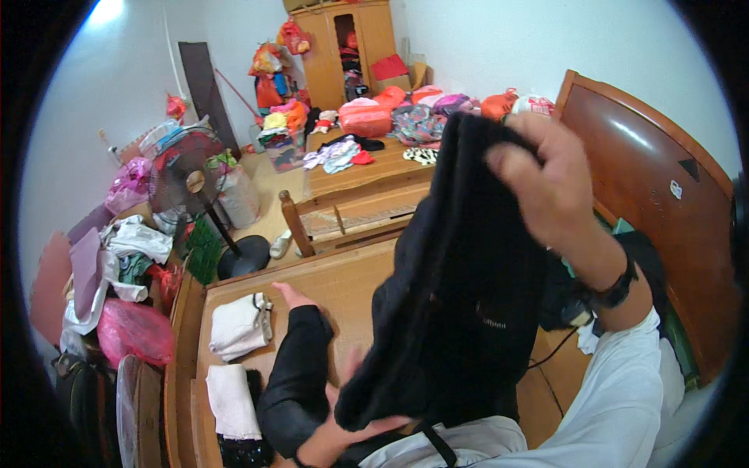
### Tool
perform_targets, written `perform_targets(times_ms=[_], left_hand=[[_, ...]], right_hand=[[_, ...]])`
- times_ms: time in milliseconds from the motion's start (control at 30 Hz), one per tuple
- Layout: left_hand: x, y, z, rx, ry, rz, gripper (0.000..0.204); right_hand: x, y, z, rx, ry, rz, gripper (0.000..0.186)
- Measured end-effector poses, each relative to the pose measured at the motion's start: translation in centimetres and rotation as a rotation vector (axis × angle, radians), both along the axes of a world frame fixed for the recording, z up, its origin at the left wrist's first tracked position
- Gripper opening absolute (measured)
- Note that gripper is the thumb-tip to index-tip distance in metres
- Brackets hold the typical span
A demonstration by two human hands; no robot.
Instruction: The recorder sits on a floor mat and folds a white ribbed sweater and two pairs of black pants.
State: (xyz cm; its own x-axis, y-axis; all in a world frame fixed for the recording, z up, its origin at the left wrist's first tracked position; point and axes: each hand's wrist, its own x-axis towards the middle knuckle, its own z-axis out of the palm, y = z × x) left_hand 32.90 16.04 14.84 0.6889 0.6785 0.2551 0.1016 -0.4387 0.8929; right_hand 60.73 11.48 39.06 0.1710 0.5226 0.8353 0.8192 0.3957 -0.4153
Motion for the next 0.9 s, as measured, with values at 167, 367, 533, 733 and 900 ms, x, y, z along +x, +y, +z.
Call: perform_targets(times_ms=[167, 367, 533, 733, 900], left_hand=[[1.1, 1.8, -4.8, -0.077, -0.047, 0.294, 0.052], [-0.3, 17.7, 5.1, 0.561, -0.326, 0.812, 0.032], [-3.3, 18.9, 23.6, 0.871, -0.543, 0.792, 0.026], [-7.4, 15.1, 29.3, 0.9, -0.298, 0.623, 0.025], [-11.9, 5.2, 20.1, 0.501, 0.083, 0.273, 0.055]], right_hand=[[0.4, -0.3, -2.3, -0.091, -0.112, 0.112, 0.008], [5.2, 6.4, 1.9, 0.362, -0.742, -0.322, 0.025], [6.9, 8.3, 6.8, 0.567, -0.479, -0.303, 0.022], [6.6, 3.0, 7.7, 0.591, -0.35, -0.22, 0.026], [4.3, -3.7, -3.3, -0.354, 0.165, 0.484, 0.033]])
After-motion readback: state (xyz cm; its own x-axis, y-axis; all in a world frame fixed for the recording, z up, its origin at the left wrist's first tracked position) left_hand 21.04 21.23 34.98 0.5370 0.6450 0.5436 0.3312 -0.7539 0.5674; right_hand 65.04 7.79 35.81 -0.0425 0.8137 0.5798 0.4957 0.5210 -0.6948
